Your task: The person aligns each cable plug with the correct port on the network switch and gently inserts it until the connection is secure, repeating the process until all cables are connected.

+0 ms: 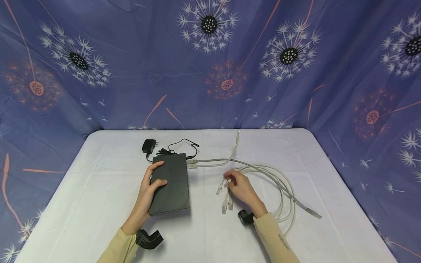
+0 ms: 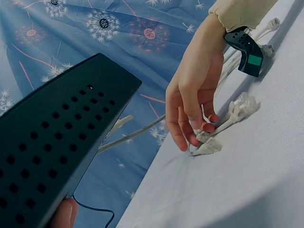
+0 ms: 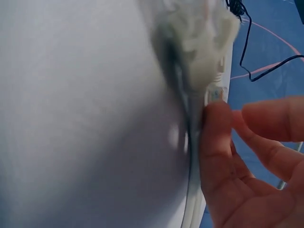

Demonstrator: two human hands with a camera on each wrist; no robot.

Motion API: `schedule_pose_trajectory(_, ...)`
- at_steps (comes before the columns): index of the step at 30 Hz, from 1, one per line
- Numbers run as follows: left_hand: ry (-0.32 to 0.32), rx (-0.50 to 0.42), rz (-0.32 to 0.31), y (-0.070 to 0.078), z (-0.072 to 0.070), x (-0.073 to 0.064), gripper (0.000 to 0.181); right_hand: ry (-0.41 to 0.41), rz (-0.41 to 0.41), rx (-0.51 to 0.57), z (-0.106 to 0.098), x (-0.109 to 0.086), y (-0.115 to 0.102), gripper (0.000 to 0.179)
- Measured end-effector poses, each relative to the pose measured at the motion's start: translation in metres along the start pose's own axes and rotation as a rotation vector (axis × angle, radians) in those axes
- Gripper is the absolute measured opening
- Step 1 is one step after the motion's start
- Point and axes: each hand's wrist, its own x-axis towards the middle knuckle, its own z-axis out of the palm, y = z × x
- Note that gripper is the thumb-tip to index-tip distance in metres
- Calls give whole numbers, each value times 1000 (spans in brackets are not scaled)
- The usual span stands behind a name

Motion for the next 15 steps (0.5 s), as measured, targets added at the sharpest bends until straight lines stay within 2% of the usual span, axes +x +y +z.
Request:
schedule_pose_trajectory(4,-1,6,0,-1,0,0,57,-65,-1,17,-2,-5,-3,31)
schedule_pose_trajectory(8,-3,0,-4,-1,0,0,57,-121,-36,23,-4,-11,-6,31)
schedule_pose_trajectory(15,-2,-12,-12,-2,0,-1,58,-142,-49,5,-4,-18,-12,31)
